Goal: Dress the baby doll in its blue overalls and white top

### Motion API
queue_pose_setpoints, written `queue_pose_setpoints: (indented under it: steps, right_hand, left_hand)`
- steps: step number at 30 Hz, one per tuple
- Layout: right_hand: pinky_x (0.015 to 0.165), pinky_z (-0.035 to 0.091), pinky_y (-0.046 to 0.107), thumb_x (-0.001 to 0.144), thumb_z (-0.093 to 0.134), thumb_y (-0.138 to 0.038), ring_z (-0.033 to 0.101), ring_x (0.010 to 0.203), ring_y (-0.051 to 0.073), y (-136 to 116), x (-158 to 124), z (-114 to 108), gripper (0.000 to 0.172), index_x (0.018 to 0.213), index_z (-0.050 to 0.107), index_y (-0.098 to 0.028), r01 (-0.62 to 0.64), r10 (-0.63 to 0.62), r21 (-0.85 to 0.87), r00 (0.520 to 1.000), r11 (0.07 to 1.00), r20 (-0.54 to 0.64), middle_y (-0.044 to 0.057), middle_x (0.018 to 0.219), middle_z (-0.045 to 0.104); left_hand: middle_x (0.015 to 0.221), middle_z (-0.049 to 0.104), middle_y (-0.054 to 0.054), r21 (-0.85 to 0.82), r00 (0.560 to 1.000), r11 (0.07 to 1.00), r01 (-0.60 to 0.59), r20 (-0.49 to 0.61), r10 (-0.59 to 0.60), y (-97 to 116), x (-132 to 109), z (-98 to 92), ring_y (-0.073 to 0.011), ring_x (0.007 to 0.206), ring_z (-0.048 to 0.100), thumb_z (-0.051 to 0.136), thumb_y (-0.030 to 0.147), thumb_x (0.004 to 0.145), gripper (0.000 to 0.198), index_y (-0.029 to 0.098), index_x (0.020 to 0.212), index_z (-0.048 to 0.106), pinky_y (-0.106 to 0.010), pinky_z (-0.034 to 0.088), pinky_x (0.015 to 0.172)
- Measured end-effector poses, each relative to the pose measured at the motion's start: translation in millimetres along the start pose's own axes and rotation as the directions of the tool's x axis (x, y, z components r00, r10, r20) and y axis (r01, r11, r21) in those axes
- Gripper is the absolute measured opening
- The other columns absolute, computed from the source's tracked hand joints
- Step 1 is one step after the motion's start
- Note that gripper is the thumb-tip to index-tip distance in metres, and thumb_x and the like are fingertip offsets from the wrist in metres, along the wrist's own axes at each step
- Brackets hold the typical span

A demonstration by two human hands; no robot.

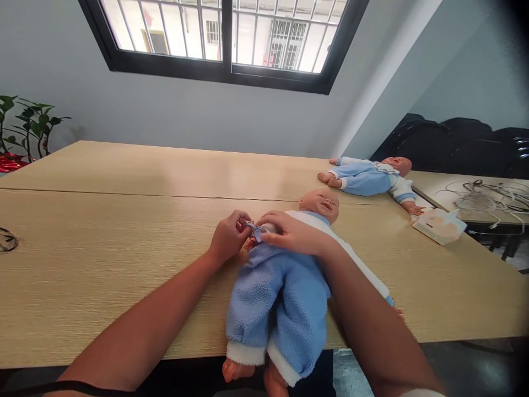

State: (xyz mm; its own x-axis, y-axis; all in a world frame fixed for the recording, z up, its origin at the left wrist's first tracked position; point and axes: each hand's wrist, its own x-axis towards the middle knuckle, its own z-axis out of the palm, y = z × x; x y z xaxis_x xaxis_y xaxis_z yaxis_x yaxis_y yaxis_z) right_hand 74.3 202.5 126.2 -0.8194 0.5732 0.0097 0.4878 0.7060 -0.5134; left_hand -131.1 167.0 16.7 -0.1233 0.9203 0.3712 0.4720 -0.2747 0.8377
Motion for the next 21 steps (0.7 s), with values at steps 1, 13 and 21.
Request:
queue_pose_setpoints:
  steps: [1, 13, 21]
  right_hand:
    - [0.102, 0.046, 0.035, 0.096, 0.065, -0.029, 0.063, 0.116, 0.025, -7, -1, 3, 0.025, 0.119, 0.07, -0.02, -0.03, 0.028, -0.074, 0.999, 0.997, -0.032, 0.009, 0.124, 0.07]
    - [0.067, 0.039, 0.031, 0.093, 0.061, -0.01, 0.062, 0.083, 0.02, -44, -10, 14, 0.012, 0.1, 0.063, -0.019, -0.279, 0.126, -0.495, 0.939, 0.823, -0.32, 0.006, 0.104, 0.068]
    - [0.083, 0.048, 0.034, 0.099, 0.053, -0.011, 0.061, 0.097, 0.024, -28, -19, 35, 0.015, 0.1, 0.065, -0.019, 0.012, -0.125, -0.532, 0.976, 0.847, -0.177, 0.012, 0.113, 0.065]
  left_hand:
    - [0.069, 0.062, 0.007, -0.002, 1.0, 1.0, -0.004, -0.007, 0.004, 0, 0, 0.2, -0.0114, 0.057, 0.055, 0.066, 0.023, 0.083, 0.012, 0.023, 0.095, 0.063, -0.024, 0.041, 0.058]
    - [0.068, 0.06, 0.007, 0.022, 0.999, 0.999, -0.045, -0.031, 0.045, 4, -3, -2.7, -0.0117, 0.06, 0.056, 0.069, 0.024, 0.081, 0.016, 0.023, 0.096, 0.062, -0.023, 0.04, 0.059]
    - [0.074, 0.071, 0.004, -0.022, 0.95, 0.998, -0.061, 0.306, 0.064, -14, 9, -10.4, -0.0137, 0.061, 0.064, 0.062, 0.03, 0.09, 0.013, 0.022, 0.098, 0.068, -0.024, 0.045, 0.058]
